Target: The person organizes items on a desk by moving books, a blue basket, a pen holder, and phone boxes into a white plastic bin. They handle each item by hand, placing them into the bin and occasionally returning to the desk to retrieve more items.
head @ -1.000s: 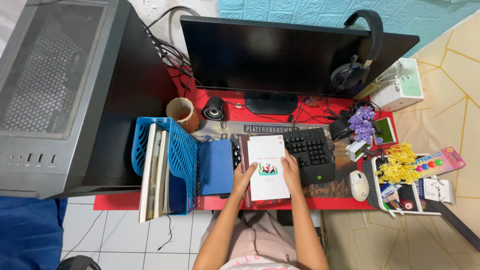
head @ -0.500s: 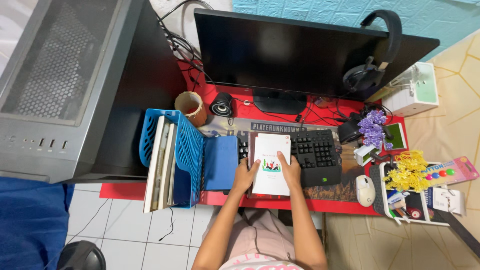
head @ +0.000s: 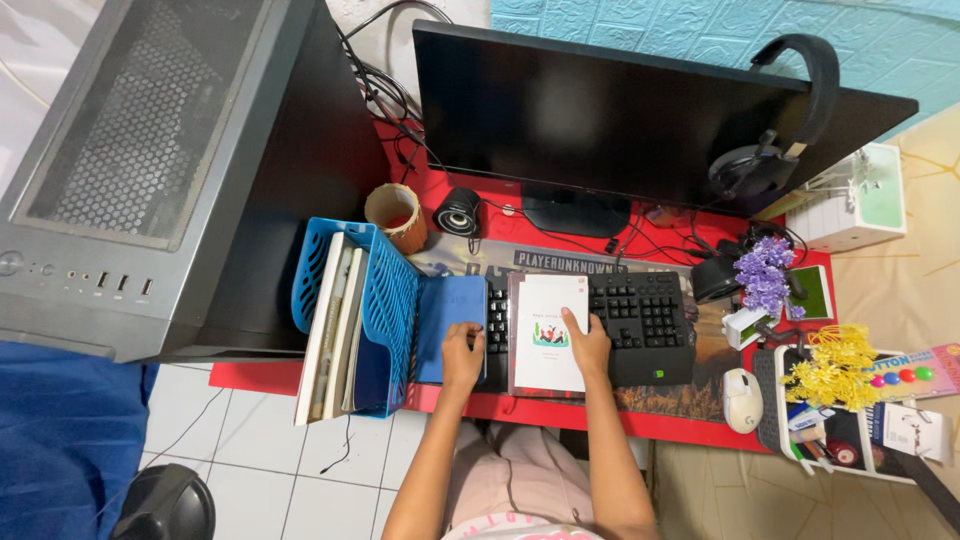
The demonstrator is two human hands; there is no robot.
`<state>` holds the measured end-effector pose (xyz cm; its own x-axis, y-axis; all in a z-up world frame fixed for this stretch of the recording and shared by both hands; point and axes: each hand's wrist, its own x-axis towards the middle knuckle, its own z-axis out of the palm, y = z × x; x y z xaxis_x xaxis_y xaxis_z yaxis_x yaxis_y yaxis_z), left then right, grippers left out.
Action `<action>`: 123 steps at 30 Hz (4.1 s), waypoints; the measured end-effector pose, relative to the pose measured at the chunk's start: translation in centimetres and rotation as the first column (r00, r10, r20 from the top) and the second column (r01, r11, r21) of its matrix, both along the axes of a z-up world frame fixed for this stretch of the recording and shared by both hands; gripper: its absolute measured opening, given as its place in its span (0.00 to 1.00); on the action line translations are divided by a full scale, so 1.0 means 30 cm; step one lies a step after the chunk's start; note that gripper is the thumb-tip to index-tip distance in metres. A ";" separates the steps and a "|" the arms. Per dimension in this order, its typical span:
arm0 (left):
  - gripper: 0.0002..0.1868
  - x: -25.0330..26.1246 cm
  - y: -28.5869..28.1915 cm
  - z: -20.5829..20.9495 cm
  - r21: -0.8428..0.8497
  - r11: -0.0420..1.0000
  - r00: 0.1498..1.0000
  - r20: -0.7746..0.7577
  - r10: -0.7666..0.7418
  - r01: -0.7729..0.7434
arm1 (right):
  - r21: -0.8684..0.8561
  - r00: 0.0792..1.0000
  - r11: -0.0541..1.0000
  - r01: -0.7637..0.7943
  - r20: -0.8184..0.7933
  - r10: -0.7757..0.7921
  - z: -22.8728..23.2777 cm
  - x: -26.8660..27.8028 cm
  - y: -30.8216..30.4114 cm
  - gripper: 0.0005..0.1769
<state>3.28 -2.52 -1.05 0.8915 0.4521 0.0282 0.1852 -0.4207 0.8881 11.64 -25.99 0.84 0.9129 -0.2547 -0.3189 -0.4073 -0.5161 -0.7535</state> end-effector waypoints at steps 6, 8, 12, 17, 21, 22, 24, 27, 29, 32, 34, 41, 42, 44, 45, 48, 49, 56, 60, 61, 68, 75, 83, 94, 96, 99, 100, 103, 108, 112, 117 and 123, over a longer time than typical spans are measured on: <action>0.09 -0.009 0.012 0.004 0.017 0.999 0.999 -0.025 -0.037 0.038 | -0.218 0.994 0.976 0.001 0.105 0.023 0.003 -0.013 0.025 0.36; 0.10 -0.009 0.023 0.012 0.028 0.999 0.999 -0.030 -0.042 0.043 | -0.234 0.988 0.972 0.025 0.152 0.011 -0.007 -0.021 0.038 0.36; 0.11 -0.019 0.039 0.034 0.016 0.998 0.998 -0.032 -0.053 0.054 | -0.314 0.996 0.948 0.054 0.089 -0.027 -0.019 -0.026 0.046 0.37; 0.12 -0.022 0.050 0.066 0.015 0.996 0.995 -0.044 -0.089 0.089 | -0.299 0.988 0.942 0.153 0.066 -0.140 0.003 -0.035 0.053 0.52; 0.12 -0.028 0.065 0.067 0.005 0.992 0.992 -0.026 -0.122 0.122 | -0.389 0.988 0.909 0.149 0.024 -0.152 0.047 -0.041 0.087 0.43; 0.11 -0.031 0.071 0.062 0.021 0.993 0.993 -0.017 -0.113 0.114 | -0.443 0.981 0.879 0.174 0.153 -0.118 0.058 -0.054 0.109 0.42; 0.09 -0.038 0.083 0.047 0.054 0.994 0.996 0.002 -0.094 0.094 | -0.533 0.920 0.810 0.244 0.392 -0.020 0.077 -0.084 0.170 0.39; 0.10 -0.051 0.112 0.004 0.142 0.989 0.998 0.047 -0.043 0.036 | -0.550 0.861 0.828 0.110 0.469 0.197 0.102 -0.129 0.289 0.31; 0.17 -0.054 0.125 -0.039 0.194 0.981 0.998 -0.056 0.041 -0.030 | -0.389 0.827 0.919 -0.064 0.495 0.267 0.106 -0.171 0.384 0.21; 0.29 -0.051 0.141 -0.124 0.235 0.967 0.984 -0.121 0.130 -0.099 | -0.313 0.884 0.923 -0.226 0.332 0.329 0.085 -0.210 0.496 0.23; 0.36 -0.049 0.144 -0.178 0.209 0.970 0.969 -0.184 0.164 -0.124 | -0.307 0.882 0.904 -0.298 0.273 0.383 0.057 -0.227 0.533 0.27; 0.39 -0.019 0.159 -0.236 0.052 0.981 0.958 -0.211 0.194 -0.187 | -0.278 0.938 0.916 -0.290 0.108 0.329 -0.149 -0.242 0.553 0.33; 0.38 -0.015 0.165 -0.234 0.023 0.981 0.957 -0.218 0.191 -0.191 | -0.282 0.939 0.919 -0.276 0.122 0.320 -0.175 -0.244 0.558 0.33; 0.36 -0.013 0.172 -0.225 -0.007 0.979 0.938 -0.289 0.193 -0.204 | -0.238 0.951 0.944 -0.230 0.149 0.270 -0.197 -0.258 0.572 0.30; 0.35 -0.013 0.173 -0.220 -0.022 0.977 0.926 -0.323 0.193 -0.212 | -0.191 0.961 0.962 -0.195 0.161 0.227 -0.195 -0.263 0.582 0.28; 0.34 -0.021 0.152 -0.190 -0.069 0.977 0.922 -0.351 0.164 -0.200 | -0.155 0.968 0.979 -0.132 0.192 0.161 -0.161 -0.279 0.597 0.24; 0.33 -0.028 0.143 -0.174 -0.093 0.973 0.907 -0.390 0.159 -0.211 | -0.163 0.968 0.980 -0.118 0.200 0.150 -0.151 -0.284 0.589 0.23; 0.29 -0.024 0.072 -0.059 -0.081 0.974 0.916 -0.363 0.169 -0.211 | -0.130 0.936 0.991 -0.024 0.347 0.068 -0.178 -0.273 0.488 0.22; 0.27 -0.006 -0.002 0.036 -0.139 0.980 0.964 -0.244 0.104 -0.141 | -0.066 0.919 0.998 0.015 0.394 0.012 -0.133 -0.247 0.391 0.22; 0.25 -0.002 -0.026 0.063 -0.128 0.983 0.971 -0.219 0.098 -0.128 | -0.048 0.919 0.999 0.022 0.395 -0.001 -0.110 -0.241 0.363 0.23; 0.21 0.026 -0.161 0.097 -0.171 0.985 1.000 -0.025 -0.002 -0.002 | -0.053 0.914 0.995 0.087 0.401 -0.059 -0.025 -0.201 0.159 0.22; 0.22 0.037 -0.296 -0.029 -0.190 0.977 0.995 -0.015 -0.101 0.096 | -0.132 0.928 0.986 0.097 0.371 -0.042 -0.102 -0.176 -0.014 0.22; 0.20 0.047 -0.296 -0.100 -0.222 0.971 0.996 0.022 -0.091 0.093 | -0.240 0.945 0.969 0.058 0.326 0.025 -0.103 -0.155 -0.043 0.21; 0.33 0.013 -0.276 -0.217 -0.111 0.993 0.984 -0.176 0.022 -0.042 | -0.367 0.949 0.930 0.034 0.303 0.085 -0.067 -0.173 -0.073 0.25; 0.36 0.015 -0.283 -0.223 -0.229 0.972 0.979 -0.206 -0.004 -0.044 | -0.282 0.989 0.959 -0.014 0.135 0.054 -0.102 -0.161 -0.077 0.28; 0.36 0.026 -0.279 -0.216 -0.324 0.941 0.957 -0.289 -0.004 -0.094 | -0.219 0.998 0.975 -0.048 -0.038 0.040 -0.129 -0.155 -0.090 0.35; 0.36 0.033 -0.273 -0.217 -0.352 0.931 0.963 -0.269 -0.006 -0.093 | -0.211 0.996 0.976 -0.055 -0.082 0.039 -0.128 -0.154 -0.094 0.37; 0.37 0.044 -0.262 -0.222 -0.420 0.902 0.971 -0.238 -0.006 -0.097 | -0.143 0.978 0.989 -0.037 -0.211 0.006 -0.112 -0.132 -0.106 0.42; 0.38 0.056 -0.252 -0.191 -0.395 0.912 0.958 -0.286 -0.013 -0.106 | -0.058 0.943 0.998 -0.028 -0.332 0.008 -0.125 -0.109 -0.126 0.50; 0.39 0.061 -0.226 -0.157 -0.441 0.888 0.935 -0.354 -0.035 -0.134 | 0.053 0.951 0.998 0.025 -0.310 -0.008 -0.170 -0.116 -0.128 0.55; 0.40 0.064 -0.222 -0.173 -0.378 0.920 0.949 -0.313 -0.026 -0.099 | 0.150 0.975 0.987 0.057 -0.222 -0.023 -0.189 -0.123 -0.110 0.54; 0.44 0.071 -0.219 -0.150 -0.473 0.862 0.920 -0.392 -0.020 -0.182 | 0.173 0.986 0.978 0.120 -0.133 -0.097 -0.162 -0.156 -0.077 0.48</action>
<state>5.42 -9.08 -5.56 0.7476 0.3859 -0.5406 0.5555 0.0828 0.8274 6.95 -28.31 -4.01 0.8340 -0.2783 -0.4764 -0.5485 -0.3246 -0.7706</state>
